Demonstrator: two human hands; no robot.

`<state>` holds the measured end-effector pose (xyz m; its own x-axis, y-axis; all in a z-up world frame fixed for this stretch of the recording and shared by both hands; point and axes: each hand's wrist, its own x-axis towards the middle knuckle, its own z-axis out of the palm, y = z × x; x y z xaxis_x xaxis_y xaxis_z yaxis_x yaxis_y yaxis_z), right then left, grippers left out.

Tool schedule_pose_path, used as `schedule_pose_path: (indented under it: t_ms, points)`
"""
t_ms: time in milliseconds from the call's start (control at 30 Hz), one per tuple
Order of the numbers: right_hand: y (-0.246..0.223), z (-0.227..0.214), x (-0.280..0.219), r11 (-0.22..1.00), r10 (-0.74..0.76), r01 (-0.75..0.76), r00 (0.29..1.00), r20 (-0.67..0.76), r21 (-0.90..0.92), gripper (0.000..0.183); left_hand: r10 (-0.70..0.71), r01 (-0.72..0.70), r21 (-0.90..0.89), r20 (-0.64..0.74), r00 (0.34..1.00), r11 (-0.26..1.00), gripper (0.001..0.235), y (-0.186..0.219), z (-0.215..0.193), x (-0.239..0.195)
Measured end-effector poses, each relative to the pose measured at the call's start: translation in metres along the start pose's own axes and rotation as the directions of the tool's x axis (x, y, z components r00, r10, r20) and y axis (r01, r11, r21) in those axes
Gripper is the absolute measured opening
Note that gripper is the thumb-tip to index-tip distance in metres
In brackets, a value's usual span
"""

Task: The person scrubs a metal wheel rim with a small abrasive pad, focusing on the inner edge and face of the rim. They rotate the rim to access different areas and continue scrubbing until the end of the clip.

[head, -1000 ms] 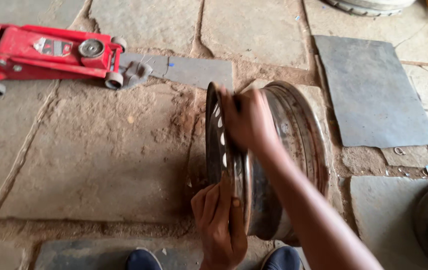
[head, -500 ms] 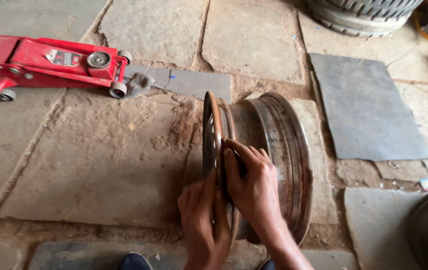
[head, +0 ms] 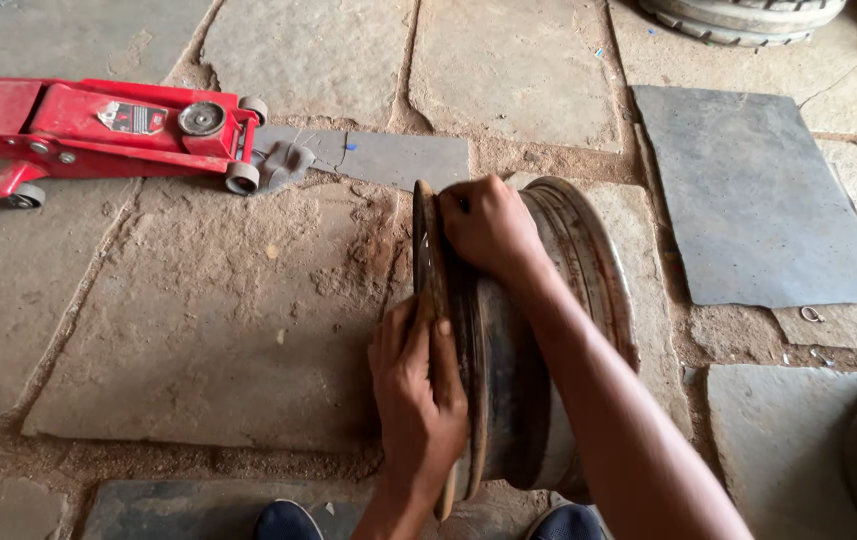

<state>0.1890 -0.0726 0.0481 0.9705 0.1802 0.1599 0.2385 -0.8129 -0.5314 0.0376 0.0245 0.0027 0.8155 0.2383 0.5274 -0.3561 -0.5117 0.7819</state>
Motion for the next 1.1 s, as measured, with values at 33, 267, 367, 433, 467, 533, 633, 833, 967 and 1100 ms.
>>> schedule_pose_path:
  t_ms: [33, 267, 367, 433, 467, 533, 633, 833, 967, 1100]
  points:
    - [-0.002, -0.003, 0.002, 0.999, 0.016, -0.016, 1.0, 0.006, -0.041, 0.034, -0.01, 0.01, -0.004, 0.017, 1.0, 1.0, 0.032, 0.004, -0.003, 0.004]
    - [-0.021, -0.016, -0.136, 0.946, -0.317, 0.325, 0.904, -0.288, -0.021, 0.021, -0.099, 0.112, -0.133, 0.101, 0.99, 0.985, 0.041, 0.01, -0.007, 0.006]
    - [-0.01, -0.011, -0.094, 0.951, -0.307, 0.309, 0.93, -0.204, -0.024, 0.025, -0.12, 0.128, -0.099, 0.088, 0.989, 0.987, 0.042, 0.011, -0.007, 0.003]
    - [0.004, -0.006, -0.026, 0.995, 0.091, -0.094, 0.993, 0.069, 0.037, 0.032, -0.114, 0.121, -0.069, 0.088, 0.989, 0.99, 0.042, 0.013, -0.007, 0.002]
    - [0.009, -0.004, 0.007, 0.99, 0.134, -0.138, 0.976, 0.171, 0.011, 0.032, -0.111, 0.116, -0.048, 0.096, 0.989, 0.992, 0.041, 0.014, -0.008, 0.0]
    - [0.015, 0.002, 0.032, 0.993, 0.117, -0.113, 0.969, 0.218, -0.032, 0.032, -0.087, 0.088, -0.005, 0.091, 0.992, 0.996, 0.04, 0.011, -0.01, 0.0]
    - [0.019, 0.006, -0.015, 0.997, -0.081, 0.081, 0.997, -0.008, -0.019, 0.025, 0.1, -0.102, 0.098, 0.028, 0.995, 0.99, 0.036, -0.001, -0.001, 0.003]
    - [-0.016, -0.001, -0.169, 0.894, -0.441, 0.365, 0.822, -0.36, -0.26, 0.027, -0.084, 0.097, -0.261, 0.062, 0.995, 0.96, 0.034, -0.02, 0.017, 0.009]
    - [-0.021, -0.011, -0.111, 0.939, -0.335, 0.344, 0.918, -0.212, 0.004, 0.023, -0.066, 0.067, -0.223, 0.012, 0.998, 0.973, 0.036, -0.018, 0.018, 0.02]
    - [0.0, -0.009, -0.037, 0.98, -0.195, 0.198, 0.976, -0.094, 0.029, 0.023, -0.104, 0.107, -0.183, 0.023, 0.994, 0.977, 0.038, -0.02, 0.018, 0.039]
